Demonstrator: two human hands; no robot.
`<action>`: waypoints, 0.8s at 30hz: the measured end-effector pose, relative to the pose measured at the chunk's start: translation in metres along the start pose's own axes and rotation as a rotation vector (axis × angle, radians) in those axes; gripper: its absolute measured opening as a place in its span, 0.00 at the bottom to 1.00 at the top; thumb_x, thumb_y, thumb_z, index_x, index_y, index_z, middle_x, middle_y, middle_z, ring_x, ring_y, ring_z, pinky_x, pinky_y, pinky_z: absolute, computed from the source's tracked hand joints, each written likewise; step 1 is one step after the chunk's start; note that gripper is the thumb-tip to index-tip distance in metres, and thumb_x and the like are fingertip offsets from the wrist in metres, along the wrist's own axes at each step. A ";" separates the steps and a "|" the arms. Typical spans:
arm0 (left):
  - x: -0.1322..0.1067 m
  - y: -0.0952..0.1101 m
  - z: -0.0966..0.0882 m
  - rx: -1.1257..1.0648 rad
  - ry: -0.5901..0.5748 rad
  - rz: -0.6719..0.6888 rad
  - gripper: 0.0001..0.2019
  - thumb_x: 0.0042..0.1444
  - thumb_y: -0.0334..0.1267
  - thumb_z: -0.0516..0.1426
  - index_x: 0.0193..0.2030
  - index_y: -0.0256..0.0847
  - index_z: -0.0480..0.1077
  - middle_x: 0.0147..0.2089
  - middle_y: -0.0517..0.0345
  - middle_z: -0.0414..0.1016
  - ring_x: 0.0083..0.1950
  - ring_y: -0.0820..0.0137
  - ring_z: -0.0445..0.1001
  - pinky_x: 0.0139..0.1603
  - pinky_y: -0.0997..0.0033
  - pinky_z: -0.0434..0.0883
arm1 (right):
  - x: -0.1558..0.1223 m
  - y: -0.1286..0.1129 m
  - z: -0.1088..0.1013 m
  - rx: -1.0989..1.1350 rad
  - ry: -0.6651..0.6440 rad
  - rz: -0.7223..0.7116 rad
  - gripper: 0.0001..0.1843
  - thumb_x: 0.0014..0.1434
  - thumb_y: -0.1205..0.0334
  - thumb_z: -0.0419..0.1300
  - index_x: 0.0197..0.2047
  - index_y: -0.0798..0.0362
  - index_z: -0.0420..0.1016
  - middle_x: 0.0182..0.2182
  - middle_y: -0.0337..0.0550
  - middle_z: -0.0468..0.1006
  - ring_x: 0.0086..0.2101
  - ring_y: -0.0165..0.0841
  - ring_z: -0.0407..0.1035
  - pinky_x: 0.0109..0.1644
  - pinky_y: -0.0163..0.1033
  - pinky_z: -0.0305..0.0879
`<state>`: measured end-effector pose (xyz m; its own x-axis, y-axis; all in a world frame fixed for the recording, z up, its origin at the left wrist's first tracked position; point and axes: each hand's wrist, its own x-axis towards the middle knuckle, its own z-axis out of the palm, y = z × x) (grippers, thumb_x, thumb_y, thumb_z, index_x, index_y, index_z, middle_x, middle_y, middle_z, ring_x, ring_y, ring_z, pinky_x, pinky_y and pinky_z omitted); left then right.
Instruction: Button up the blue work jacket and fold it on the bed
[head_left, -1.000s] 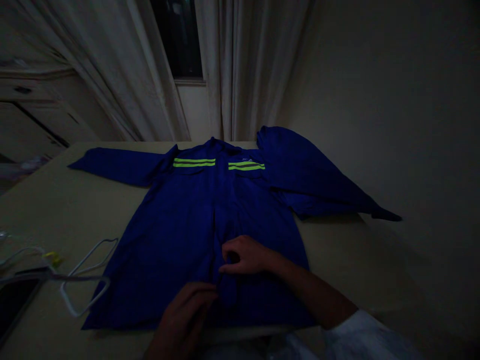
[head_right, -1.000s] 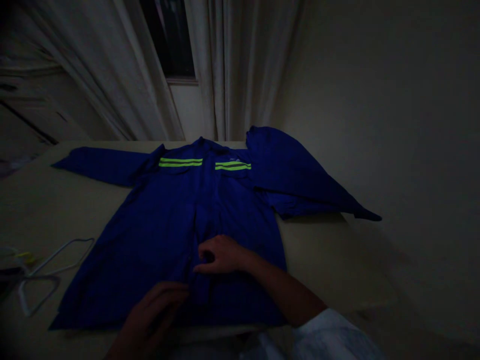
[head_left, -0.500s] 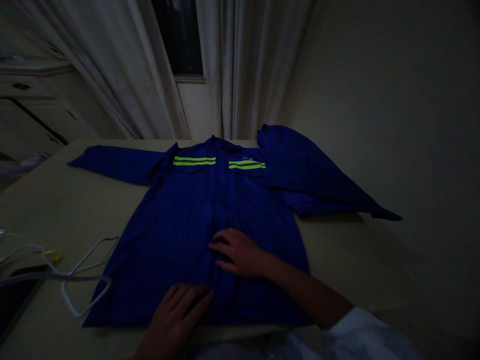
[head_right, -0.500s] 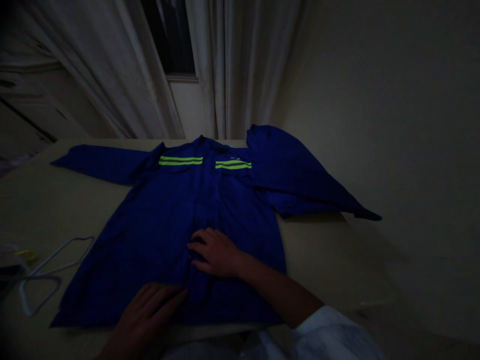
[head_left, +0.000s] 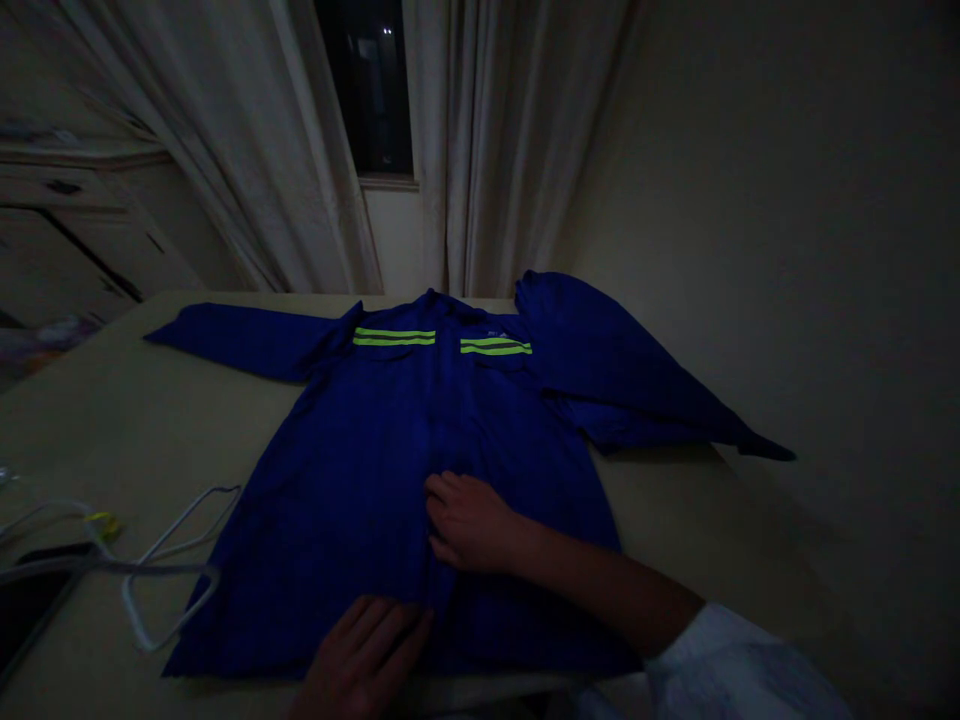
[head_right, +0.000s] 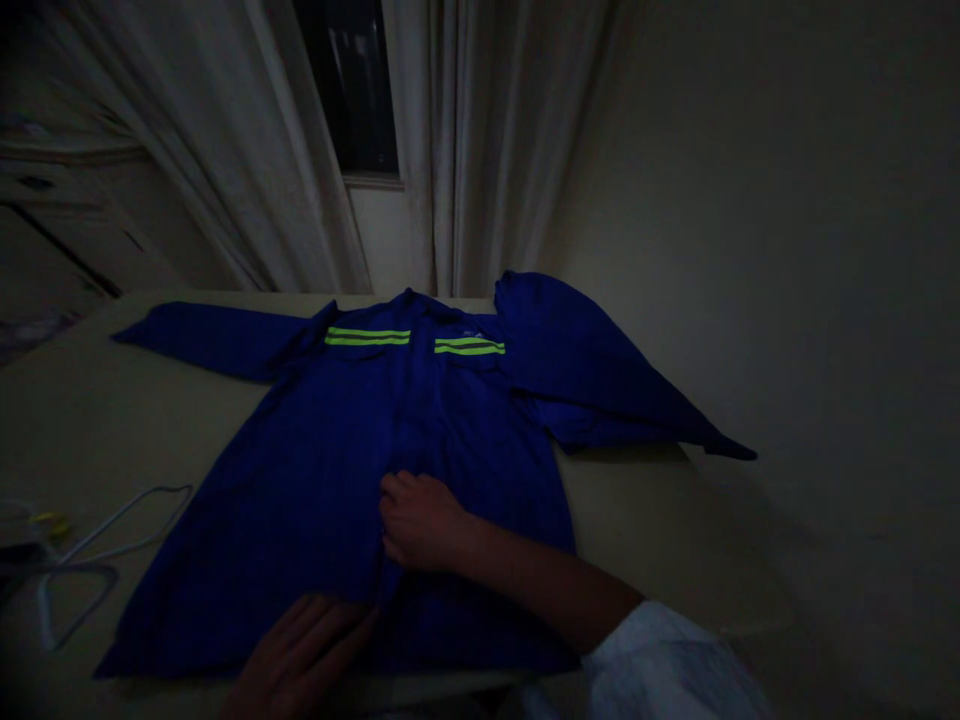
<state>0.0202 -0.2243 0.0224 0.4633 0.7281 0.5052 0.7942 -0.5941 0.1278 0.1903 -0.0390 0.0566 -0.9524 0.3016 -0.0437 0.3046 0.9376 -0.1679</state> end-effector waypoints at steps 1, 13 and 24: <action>0.000 0.000 0.001 -0.009 0.001 -0.007 0.22 0.77 0.32 0.41 0.56 0.39 0.77 0.44 0.55 0.82 0.43 0.69 0.75 0.49 0.68 0.69 | 0.002 0.000 -0.002 -0.002 -0.012 -0.010 0.17 0.66 0.51 0.63 0.46 0.58 0.76 0.51 0.54 0.75 0.47 0.44 0.70 0.43 0.46 0.73; 0.000 -0.004 0.001 -0.031 0.031 -0.022 0.21 0.77 0.35 0.42 0.53 0.41 0.77 0.43 0.54 0.81 0.42 0.68 0.74 0.47 0.71 0.71 | 0.018 0.005 -0.015 0.046 -0.134 -0.070 0.17 0.62 0.50 0.64 0.41 0.58 0.80 0.47 0.53 0.77 0.42 0.42 0.73 0.40 0.44 0.74; -0.006 -0.004 0.005 -0.073 0.046 -0.059 0.20 0.76 0.32 0.43 0.50 0.42 0.77 0.42 0.55 0.80 0.42 0.68 0.73 0.47 0.70 0.69 | 0.023 0.003 -0.022 0.068 -0.221 -0.063 0.16 0.63 0.52 0.62 0.47 0.55 0.77 0.42 0.51 0.83 0.38 0.43 0.79 0.37 0.43 0.70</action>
<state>0.0163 -0.2247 0.0148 0.3970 0.7472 0.5331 0.7879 -0.5753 0.2197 0.1697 -0.0260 0.0764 -0.9506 0.1908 -0.2448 0.2506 0.9371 -0.2429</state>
